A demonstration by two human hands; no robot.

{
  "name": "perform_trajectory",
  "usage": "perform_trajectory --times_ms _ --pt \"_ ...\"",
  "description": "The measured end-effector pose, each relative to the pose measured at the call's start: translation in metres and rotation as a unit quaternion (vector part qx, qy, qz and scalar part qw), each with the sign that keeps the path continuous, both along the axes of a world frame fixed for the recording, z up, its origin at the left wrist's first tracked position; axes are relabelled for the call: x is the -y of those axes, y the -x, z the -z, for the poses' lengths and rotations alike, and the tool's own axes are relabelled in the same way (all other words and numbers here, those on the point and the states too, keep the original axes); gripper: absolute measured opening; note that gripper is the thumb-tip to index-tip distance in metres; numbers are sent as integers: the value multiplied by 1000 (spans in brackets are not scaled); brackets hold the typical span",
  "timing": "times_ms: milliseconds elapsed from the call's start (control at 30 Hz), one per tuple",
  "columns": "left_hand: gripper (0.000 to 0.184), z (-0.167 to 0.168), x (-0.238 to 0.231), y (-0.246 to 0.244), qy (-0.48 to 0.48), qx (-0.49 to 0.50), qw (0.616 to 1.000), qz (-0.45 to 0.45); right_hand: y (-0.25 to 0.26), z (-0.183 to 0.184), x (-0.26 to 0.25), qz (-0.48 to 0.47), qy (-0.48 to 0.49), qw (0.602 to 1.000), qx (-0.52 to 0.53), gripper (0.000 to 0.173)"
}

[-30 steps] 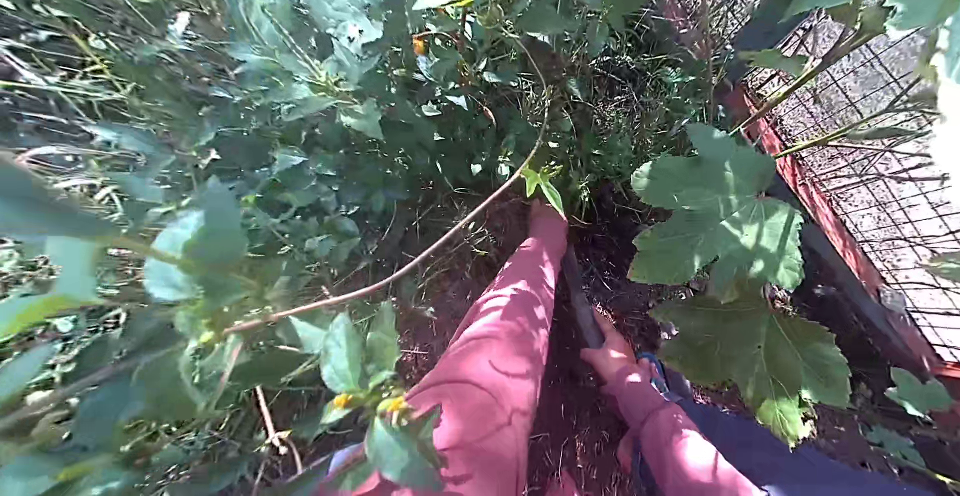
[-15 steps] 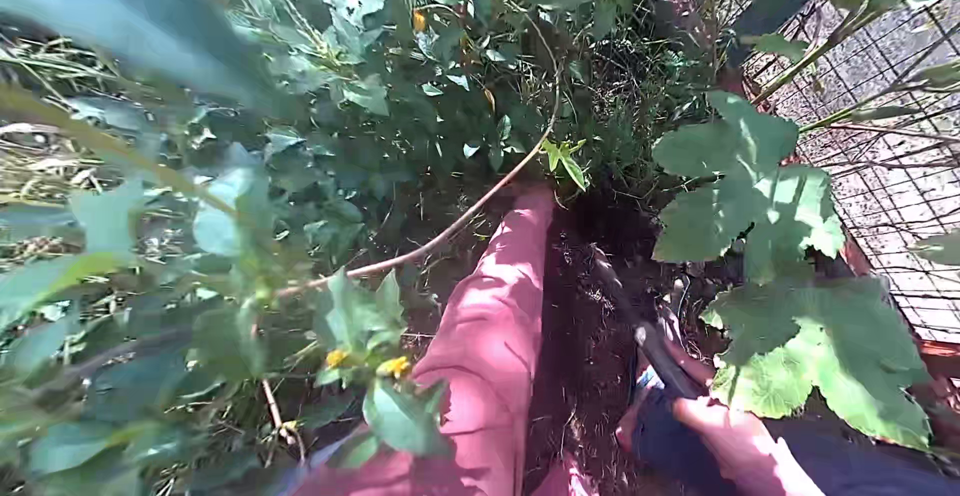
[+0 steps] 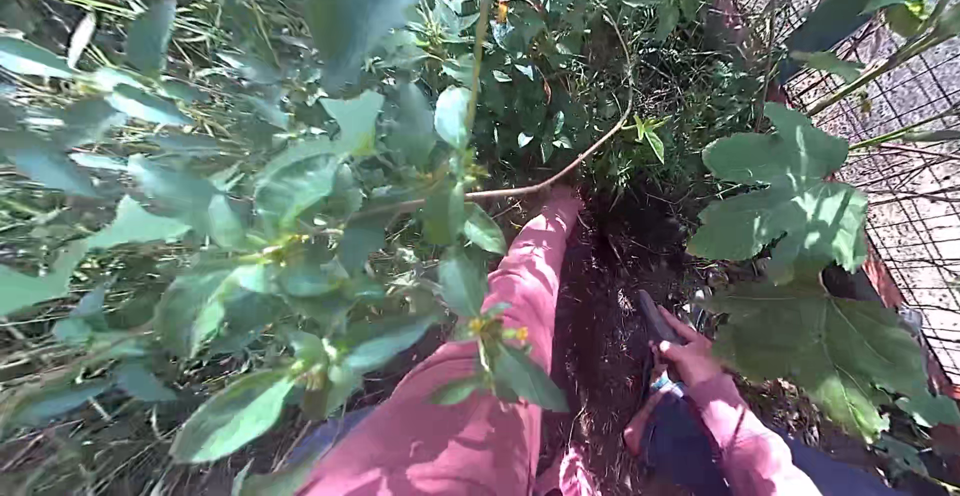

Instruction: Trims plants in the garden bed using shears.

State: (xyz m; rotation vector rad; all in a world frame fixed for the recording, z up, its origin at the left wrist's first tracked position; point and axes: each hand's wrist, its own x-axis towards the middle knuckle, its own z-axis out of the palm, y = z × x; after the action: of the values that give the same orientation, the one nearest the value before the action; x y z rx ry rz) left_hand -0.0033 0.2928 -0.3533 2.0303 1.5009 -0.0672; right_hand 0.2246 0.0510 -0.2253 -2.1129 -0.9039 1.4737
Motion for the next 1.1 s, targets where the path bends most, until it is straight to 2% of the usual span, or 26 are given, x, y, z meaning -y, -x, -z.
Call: perform_trajectory --times_ms 33,67,100,133,167,233,267,333,367,400,433,467,533,567,600,633,667,700,733,833,933,1033,1100 --pt "41 -12 4 1 2 4 1000 -1 -7 -12 -5 -12 -10 1000 5 76" --pt "43 -41 7 1 45 -16 999 8 -13 -24 -6 -31 -24 999 22 80" --pt "49 -84 8 -1 132 -68 988 40 -17 -36 -2 -49 -37 998 32 81" --pt "50 -112 12 -1 163 -81 982 44 -18 -49 6 -72 -45 996 30 82" --pt "48 -128 18 -1 160 -71 984 30 -18 -62 19 -94 -57 993 32 79" --pt "42 -135 25 -2 139 -44 989 6 -12 -85 46 -126 -44 985 105 77" --pt "42 -133 22 -2 147 -49 988 12 -7 -89 54 -143 -1 977 157 80" --pt "41 -112 16 2 133 -53 989 29 5 -69 54 -205 83 953 208 80" --pt "36 -83 23 5 40 -15 999 6 13 -47 45 -240 122 934 235 77" --pt "26 -29 37 1 -176 84 979 -67 23 -24 35 -276 156 909 270 76" --pt "32 -53 33 2 -50 35 997 -40 32 -3 23 -292 180 891 296 75" --pt "40 -91 23 2 86 -31 996 2 37 16 11 -278 183 892 306 75" --pt "48 -125 15 2 162 -83 983 19 46 37 -8 -202 159 926 277 79" --pt "49 -124 11 5 165 -93 982 25 48 36 -8 -154 129 949 243 79" --pt "48 -108 12 6 159 -90 983 25 42 28 -4 -106 97 969 200 78" --pt "45 -79 13 4 123 -64 990 5 32 17 -4 -67 67 984 152 75" --pt "38 -39 11 3 31 -11 999 -41 21 6 -7 -35 40 993 101 72" --pt "35 -17 4 1 9 4 999 -52 8 -7 -8 -20 20 998 64 71" --pt "35 -10 -2 -1 23 -8 999 -49 -5 -23 -9 -21 13 999 42 74" --pt "35 -9 -6 -10 33 -37 997 -51 -41 -69 5 -118 24 991 56 79" --pt "38 -20 0 -17 8 -25 998 -61 -31 -109 48 -149 82 976 135 78" --pt "39 -23 -2 -31 -47 0 998 -32 -16 -103 82 -184 175 944 209 79" --pt "34 -26 -2 -42 -90 20 996 17 -13 -68 85 -244 218 910 253 81"
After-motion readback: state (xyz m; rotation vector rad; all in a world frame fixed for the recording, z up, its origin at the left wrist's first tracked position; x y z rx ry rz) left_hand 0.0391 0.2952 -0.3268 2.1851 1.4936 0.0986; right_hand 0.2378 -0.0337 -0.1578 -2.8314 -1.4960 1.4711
